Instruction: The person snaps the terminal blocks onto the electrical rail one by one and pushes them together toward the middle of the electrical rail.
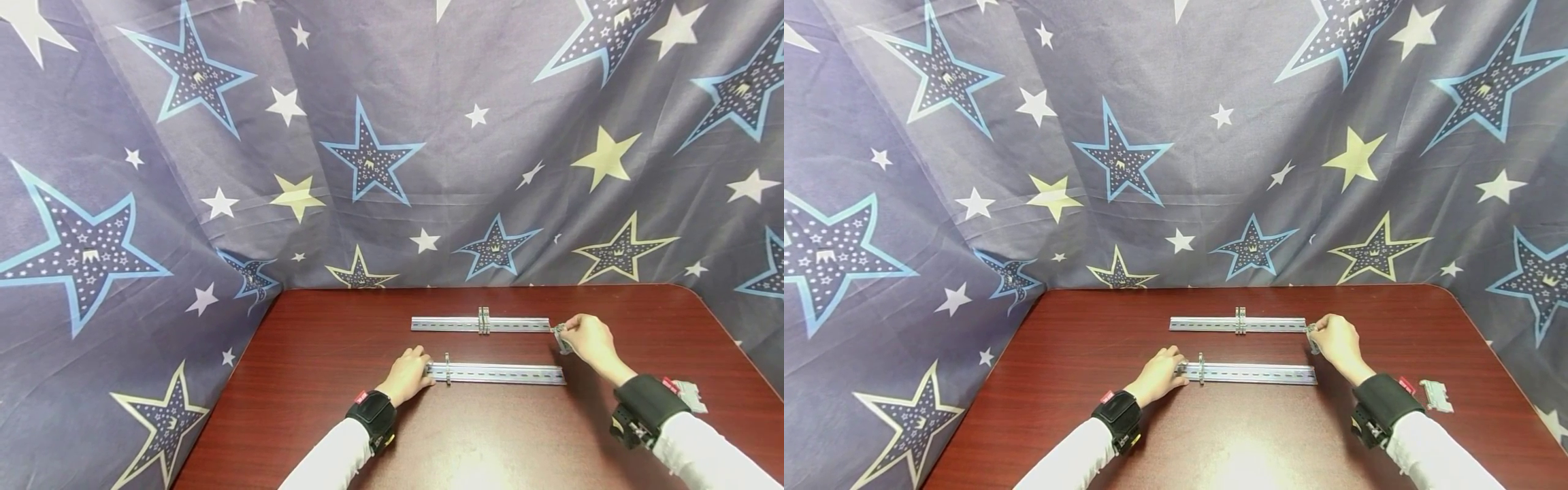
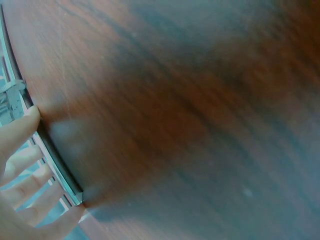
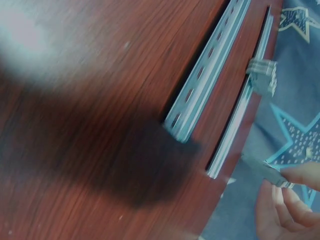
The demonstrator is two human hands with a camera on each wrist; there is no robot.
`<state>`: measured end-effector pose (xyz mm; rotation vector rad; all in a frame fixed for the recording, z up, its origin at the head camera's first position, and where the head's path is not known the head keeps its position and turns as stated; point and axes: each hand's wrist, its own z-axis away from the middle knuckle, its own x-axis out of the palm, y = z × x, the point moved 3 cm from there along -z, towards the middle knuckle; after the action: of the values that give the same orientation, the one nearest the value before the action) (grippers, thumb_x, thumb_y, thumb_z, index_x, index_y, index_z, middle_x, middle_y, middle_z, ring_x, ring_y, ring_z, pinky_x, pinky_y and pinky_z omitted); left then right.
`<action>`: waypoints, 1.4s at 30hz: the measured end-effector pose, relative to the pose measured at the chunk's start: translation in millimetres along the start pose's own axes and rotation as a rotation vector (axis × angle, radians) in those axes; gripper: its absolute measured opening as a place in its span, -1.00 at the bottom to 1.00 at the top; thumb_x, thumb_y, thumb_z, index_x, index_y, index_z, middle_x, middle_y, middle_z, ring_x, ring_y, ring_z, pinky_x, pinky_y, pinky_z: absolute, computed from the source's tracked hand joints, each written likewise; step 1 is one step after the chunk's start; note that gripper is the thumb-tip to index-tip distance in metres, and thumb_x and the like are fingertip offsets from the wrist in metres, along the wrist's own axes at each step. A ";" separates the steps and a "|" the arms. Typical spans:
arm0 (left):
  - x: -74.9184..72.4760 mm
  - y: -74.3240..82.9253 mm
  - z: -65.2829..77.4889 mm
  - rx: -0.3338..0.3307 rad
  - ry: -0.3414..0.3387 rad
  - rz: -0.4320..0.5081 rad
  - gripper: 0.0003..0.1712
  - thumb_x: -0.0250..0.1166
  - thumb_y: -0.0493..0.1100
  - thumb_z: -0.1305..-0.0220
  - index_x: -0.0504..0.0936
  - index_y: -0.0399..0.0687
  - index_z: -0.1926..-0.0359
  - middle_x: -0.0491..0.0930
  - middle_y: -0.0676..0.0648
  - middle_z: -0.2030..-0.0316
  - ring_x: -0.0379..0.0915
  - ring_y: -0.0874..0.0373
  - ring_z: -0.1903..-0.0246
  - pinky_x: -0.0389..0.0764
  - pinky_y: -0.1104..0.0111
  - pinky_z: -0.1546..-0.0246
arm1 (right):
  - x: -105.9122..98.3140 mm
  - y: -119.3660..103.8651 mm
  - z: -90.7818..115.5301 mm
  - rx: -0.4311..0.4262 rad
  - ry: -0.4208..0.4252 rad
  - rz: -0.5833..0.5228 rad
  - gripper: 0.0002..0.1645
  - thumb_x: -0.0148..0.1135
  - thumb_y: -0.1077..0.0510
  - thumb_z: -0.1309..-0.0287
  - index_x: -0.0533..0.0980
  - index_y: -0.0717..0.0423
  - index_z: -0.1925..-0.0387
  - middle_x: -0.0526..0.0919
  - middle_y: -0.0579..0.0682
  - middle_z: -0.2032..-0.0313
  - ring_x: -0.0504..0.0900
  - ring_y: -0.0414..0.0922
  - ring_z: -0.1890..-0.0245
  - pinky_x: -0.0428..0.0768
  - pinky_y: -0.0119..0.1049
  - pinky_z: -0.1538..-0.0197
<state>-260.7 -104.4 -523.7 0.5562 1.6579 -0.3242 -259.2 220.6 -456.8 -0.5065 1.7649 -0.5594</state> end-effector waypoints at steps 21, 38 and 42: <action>3.5 -1.1 0.6 0.009 0.021 -0.003 -0.64 0.40 -0.02 0.19 0.59 -0.11 0.34 0.37 0.03 0.44 0.34 0.13 0.41 0.44 0.36 0.49 | 30.8 -40.4 8.8 0.011 -0.098 -0.088 -0.89 0.17 0.28 0.25 0.52 0.30 0.58 0.57 0.02 0.67 0.43 -0.24 0.73 0.40 -0.24 0.51; 2.9 -1.3 -0.1 0.008 0.022 -0.005 -0.63 0.39 -0.01 0.20 0.60 -0.11 0.33 0.38 0.03 0.42 0.35 0.13 0.40 0.44 0.36 0.49 | 59.6 -69.0 13.5 0.025 -0.119 -0.103 -0.94 0.16 0.27 0.29 0.52 0.22 0.65 0.57 0.03 0.64 0.47 -0.13 0.62 0.43 -0.21 0.46; 3.6 -1.7 -0.5 0.009 0.019 -0.008 -0.62 0.39 -0.01 0.19 0.60 -0.11 0.32 0.39 0.03 0.42 0.35 0.13 0.39 0.44 0.35 0.48 | 65.2 -73.7 14.3 0.027 -0.127 -0.105 -0.95 0.16 0.27 0.30 0.52 0.21 0.66 0.55 0.01 0.65 0.45 -0.12 0.61 0.41 -0.22 0.47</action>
<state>-262.4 -105.0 -527.4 0.5612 1.6781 -0.3339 -257.8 121.5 -464.9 -0.6056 1.6154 -0.6100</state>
